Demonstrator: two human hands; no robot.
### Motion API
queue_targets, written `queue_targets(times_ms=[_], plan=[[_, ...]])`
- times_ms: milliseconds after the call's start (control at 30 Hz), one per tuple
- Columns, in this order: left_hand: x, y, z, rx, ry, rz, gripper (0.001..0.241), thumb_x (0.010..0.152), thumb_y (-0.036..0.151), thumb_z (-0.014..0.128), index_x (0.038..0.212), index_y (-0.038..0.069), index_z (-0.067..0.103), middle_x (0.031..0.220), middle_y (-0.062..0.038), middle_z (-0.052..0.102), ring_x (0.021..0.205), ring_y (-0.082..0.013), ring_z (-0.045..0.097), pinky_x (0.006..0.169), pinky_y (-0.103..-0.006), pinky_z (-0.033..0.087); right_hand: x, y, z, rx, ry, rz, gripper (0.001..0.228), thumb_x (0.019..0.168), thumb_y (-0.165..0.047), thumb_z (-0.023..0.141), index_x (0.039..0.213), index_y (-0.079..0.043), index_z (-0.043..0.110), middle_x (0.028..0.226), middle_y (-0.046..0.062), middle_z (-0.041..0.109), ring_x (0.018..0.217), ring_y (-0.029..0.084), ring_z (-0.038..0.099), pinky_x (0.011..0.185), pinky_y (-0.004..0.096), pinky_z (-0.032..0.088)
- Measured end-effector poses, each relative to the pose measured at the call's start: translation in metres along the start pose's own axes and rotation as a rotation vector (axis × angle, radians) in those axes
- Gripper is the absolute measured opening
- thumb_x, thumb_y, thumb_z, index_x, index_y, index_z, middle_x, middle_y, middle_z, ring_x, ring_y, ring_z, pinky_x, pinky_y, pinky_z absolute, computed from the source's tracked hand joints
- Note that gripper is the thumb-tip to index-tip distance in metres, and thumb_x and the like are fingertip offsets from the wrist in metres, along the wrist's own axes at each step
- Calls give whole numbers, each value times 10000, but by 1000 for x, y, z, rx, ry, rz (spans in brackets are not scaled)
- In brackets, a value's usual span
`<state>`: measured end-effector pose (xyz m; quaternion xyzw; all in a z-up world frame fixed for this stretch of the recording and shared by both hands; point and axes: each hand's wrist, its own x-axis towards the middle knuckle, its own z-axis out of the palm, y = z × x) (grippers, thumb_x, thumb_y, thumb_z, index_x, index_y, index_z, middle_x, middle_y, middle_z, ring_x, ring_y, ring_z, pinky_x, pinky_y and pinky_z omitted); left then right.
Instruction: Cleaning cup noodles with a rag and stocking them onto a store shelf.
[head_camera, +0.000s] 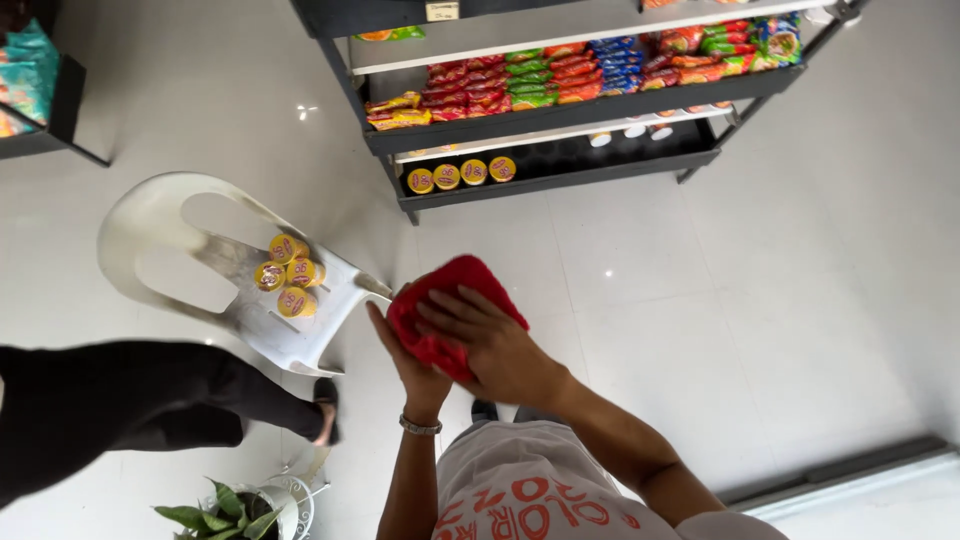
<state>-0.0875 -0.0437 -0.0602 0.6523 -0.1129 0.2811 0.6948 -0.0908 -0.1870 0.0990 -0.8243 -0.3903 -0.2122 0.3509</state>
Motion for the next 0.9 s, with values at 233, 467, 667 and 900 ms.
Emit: queue_targets(times_ms=[233,467,667,900], plan=[[15,54,-2,287,145,173,1277,691,57,918,1608,17,30,1524,-266,351,1385,-378,440,1120,-494,399,-3,38,14,314,35,96,461,972,-146,581,1371,83,550,1475,252,527,1393,470,454,1163,555,352],[15,43,53,182,296,251,834,673,172,953,1290,44,407,1525,-305,304,1392,-449,417,1099,-524,424,-3,86,40,1152,70,958,241,1047,-257,567,970,-29,547,737,130,621,646,235,627,642,346,532],[24,14,98,191,404,247,749,677,203,949,1196,102,418,1544,-280,296,1421,-438,396,1132,-506,374,-3,128,14,1182,-19,1384,616,965,-399,687,1374,-10,440,1180,163,555,1100,270,531,950,401,469],[51,-8,96,396,293,170,745,676,154,948,1206,90,428,1573,-262,302,1445,-438,387,1151,-502,344,-47,223,-2,788,-313,875,314,892,-227,736,1165,-75,711,946,121,748,880,264,700,821,417,527]])
